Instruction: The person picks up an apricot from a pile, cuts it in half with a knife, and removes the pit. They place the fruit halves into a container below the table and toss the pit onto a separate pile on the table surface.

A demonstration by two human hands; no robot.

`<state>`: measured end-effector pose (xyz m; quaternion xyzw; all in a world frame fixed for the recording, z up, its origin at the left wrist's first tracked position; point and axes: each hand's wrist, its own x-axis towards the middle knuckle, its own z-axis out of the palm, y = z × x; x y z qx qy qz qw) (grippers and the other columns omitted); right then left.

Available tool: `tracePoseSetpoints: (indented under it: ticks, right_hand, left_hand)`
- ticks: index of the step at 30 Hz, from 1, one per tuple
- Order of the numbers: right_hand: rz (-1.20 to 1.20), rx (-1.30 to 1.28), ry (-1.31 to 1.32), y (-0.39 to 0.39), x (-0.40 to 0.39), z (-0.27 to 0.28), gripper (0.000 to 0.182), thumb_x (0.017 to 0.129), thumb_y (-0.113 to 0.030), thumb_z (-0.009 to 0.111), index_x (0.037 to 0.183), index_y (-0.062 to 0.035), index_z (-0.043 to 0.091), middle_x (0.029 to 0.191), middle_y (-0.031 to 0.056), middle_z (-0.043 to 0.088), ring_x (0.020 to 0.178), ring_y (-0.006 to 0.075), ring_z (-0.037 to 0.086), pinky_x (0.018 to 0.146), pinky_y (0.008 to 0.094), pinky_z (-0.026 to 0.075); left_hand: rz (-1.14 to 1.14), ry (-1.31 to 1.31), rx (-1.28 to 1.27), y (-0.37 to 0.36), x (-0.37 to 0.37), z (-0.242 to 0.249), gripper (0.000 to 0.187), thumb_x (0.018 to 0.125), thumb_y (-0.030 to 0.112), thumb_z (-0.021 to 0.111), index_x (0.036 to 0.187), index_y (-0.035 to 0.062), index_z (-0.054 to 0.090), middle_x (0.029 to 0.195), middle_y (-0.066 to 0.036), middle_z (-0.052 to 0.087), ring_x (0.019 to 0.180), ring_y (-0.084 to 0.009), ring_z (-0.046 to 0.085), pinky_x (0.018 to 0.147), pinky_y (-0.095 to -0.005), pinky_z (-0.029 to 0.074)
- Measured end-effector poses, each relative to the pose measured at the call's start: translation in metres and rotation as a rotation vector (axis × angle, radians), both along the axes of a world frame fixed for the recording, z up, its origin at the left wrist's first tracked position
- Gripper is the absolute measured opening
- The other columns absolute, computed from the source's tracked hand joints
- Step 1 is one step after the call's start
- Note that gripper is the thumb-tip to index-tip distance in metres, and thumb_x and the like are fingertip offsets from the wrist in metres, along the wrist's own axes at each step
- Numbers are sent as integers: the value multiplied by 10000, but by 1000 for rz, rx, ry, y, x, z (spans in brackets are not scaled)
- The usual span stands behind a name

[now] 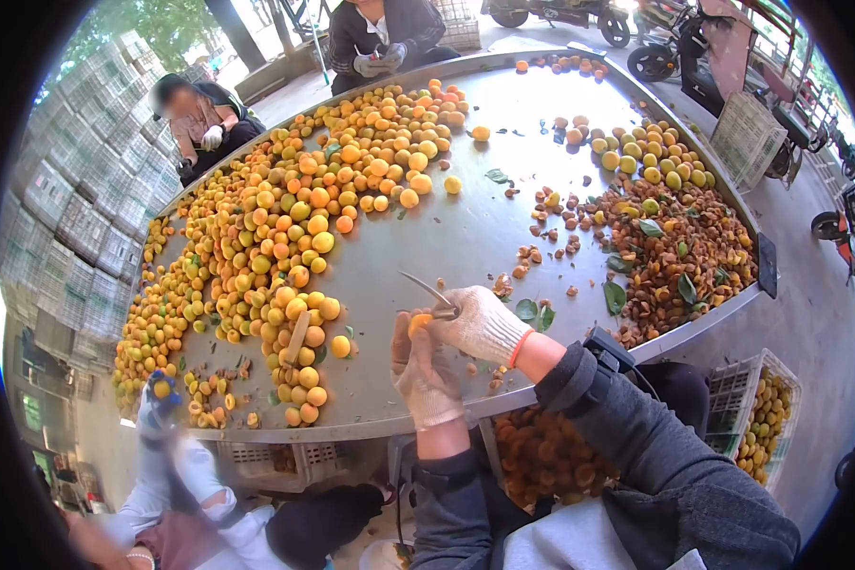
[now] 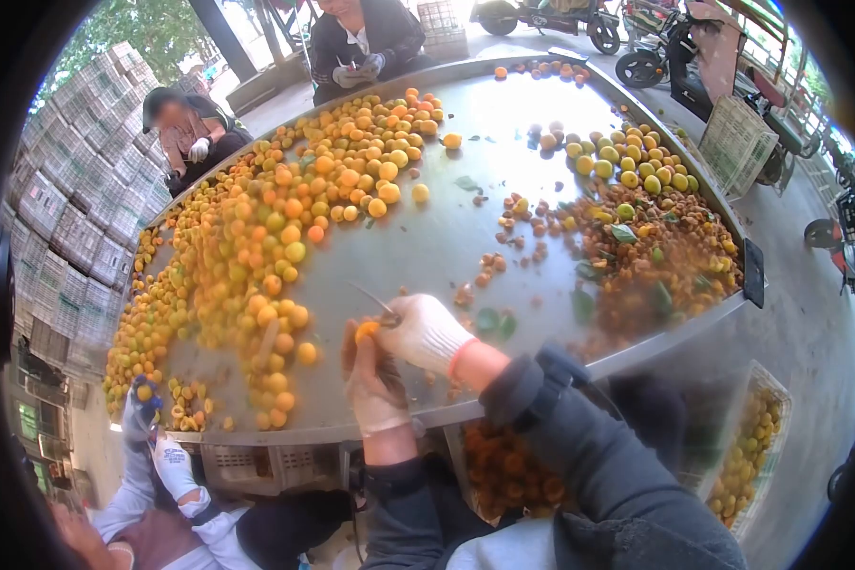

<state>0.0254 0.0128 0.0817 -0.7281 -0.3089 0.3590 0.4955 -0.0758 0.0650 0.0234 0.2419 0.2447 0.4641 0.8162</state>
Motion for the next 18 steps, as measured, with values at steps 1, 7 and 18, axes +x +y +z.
tracePoseSetpoints:
  ticks: [1, 7, 18]
  right_hand:
    - [14, 15, -37, 2, 1, 1, 329, 806, -251, 698, 1004, 12, 682, 736, 70, 673, 620, 88, 590, 587, 260, 488]
    - [60, 15, -238, 1, -4, -9, 246, 819, -221, 676, 916, 4, 678, 700, 22, 636, 619, 62, 562, 569, 250, 468]
    - [-294, 58, 96, -76, 36, 20, 166, 843, -176, 657, 888, -17, 654, 635, -19, 549, 490, 62, 495, 445, 231, 402]
  left_hand:
    - [12, -32, 15, 0, -1, -1, 415, 838, 57, 704, 1224, 39, 551, 1113, -144, 633, 1031, -248, 614, 932, -373, 501]
    - [-229, -269, -235, 17, -14, -21, 364, 847, 89, 695, 1187, 57, 568, 1071, -134, 641, 1002, -261, 627, 898, -382, 532]
    - [-665, 428, 360, -46, -59, 44, 361, 828, -17, 657, 1184, 3, 599, 1206, -118, 577, 1108, -208, 548, 1013, -352, 398]
